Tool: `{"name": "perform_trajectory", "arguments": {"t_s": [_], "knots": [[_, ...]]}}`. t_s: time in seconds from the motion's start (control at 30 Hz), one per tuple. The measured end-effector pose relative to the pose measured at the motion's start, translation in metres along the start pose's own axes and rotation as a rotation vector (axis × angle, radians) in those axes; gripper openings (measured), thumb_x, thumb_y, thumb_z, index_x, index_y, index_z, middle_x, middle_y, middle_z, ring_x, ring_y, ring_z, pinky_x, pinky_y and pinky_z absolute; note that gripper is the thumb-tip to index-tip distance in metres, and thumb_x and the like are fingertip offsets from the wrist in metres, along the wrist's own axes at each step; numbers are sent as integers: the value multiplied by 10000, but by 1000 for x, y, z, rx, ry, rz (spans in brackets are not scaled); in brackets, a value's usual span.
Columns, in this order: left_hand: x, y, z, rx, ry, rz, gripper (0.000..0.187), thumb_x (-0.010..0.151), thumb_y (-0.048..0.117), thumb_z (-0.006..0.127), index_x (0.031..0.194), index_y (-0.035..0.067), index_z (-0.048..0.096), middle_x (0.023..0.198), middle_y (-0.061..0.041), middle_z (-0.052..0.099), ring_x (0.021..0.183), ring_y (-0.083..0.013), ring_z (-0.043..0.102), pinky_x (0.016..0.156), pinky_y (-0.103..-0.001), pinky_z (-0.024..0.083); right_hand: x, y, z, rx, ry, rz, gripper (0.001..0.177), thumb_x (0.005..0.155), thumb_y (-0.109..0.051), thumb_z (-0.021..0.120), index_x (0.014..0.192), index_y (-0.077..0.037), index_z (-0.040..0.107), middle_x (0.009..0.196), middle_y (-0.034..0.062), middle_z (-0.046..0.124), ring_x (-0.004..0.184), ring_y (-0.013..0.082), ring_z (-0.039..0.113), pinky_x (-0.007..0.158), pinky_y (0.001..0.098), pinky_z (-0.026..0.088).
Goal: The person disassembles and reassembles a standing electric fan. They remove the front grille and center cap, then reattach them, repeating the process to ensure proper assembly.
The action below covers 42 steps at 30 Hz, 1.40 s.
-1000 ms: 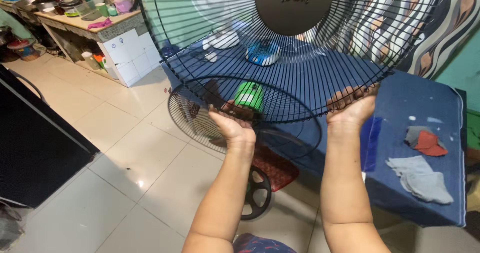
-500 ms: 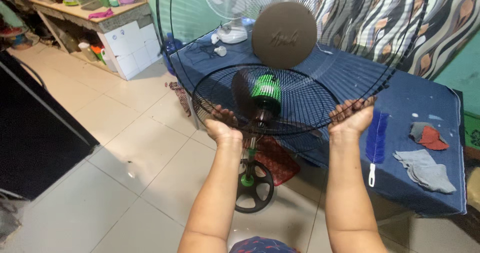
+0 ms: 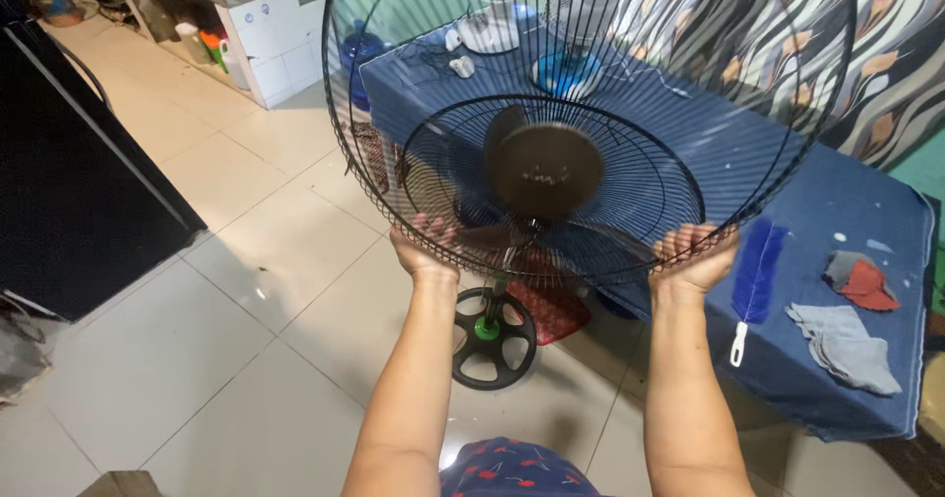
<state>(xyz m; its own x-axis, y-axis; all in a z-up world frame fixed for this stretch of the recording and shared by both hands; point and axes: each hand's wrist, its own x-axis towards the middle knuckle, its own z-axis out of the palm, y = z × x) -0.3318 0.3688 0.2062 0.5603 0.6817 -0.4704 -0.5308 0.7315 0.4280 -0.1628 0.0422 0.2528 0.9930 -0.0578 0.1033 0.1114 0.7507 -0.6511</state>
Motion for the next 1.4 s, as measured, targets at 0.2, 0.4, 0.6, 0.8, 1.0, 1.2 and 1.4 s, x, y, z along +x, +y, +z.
{"name": "perform_trajectory", "arguments": {"t_s": [0.2, 0.4, 0.6, 0.8, 1.0, 1.2, 1.4], "knots": [[33, -6, -29, -190, -225, 124, 597, 1032, 630, 290, 987, 128, 611, 803, -42, 598, 684, -185, 550, 590, -365, 421, 18, 24, -53, 51, -74, 70, 556, 1034, -617, 450, 683, -191, 382, 565, -16, 332, 456, 142, 261, 440, 311, 209], [26, 15, -34, 15, -51, 217, 611, 1020, 618, 320, 1111, 104, 638, 888, -36, 641, 846, -174, 596, 769, -347, 477, 23, 43, -95, 74, -156, 133, 554, 1031, -610, 432, 668, -193, 411, 535, -10, 341, 439, 154, 268, 445, 321, 228], [4, 25, -29, -124, -200, 176, 571, 969, 579, 412, 1157, 90, 637, 1048, -52, 696, 980, -212, 656, 928, -389, 531, 22, 55, -117, 62, -143, 155, 578, 1042, -577, 402, 597, -209, 379, 491, -13, 311, 403, 162, 239, 422, 324, 208], [18, 28, -42, -25, -90, 174, 578, 1013, 611, 416, 1141, 92, 636, 959, -52, 619, 886, -203, 618, 789, -380, 567, 29, 59, -131, 147, -171, 185, 617, 1080, -588, 360, 561, -255, 355, 479, -34, 300, 374, 155, 227, 381, 322, 189], [72, 21, -62, 43, -71, 221, 398, 1055, 493, 521, 1081, 114, 641, 902, -44, 631, 783, -180, 593, 657, -322, 502, 34, 56, -131, 85, -125, 222, 574, 1049, -568, 361, 583, -234, 382, 486, -31, 285, 401, 158, 237, 414, 327, 252], [95, 28, -71, 14, -77, 201, 350, 1034, 446, 470, 1080, 138, 630, 882, -46, 628, 741, -164, 583, 598, -301, 487, 33, 41, -117, 11, 48, 148, 394, 1066, -458, 425, 829, -156, 515, 668, 4, 451, 582, 154, 409, 556, 323, 379], [81, 28, -76, -74, -138, 85, 331, 1008, 342, 482, 1147, 78, 625, 1089, -90, 677, 960, -238, 665, 780, -368, 576, 33, 23, -89, -158, 5, 17, 502, 1078, -559, 446, 953, -106, 622, 689, -4, 480, 576, 132, 444, 525, 286, 372]]}}
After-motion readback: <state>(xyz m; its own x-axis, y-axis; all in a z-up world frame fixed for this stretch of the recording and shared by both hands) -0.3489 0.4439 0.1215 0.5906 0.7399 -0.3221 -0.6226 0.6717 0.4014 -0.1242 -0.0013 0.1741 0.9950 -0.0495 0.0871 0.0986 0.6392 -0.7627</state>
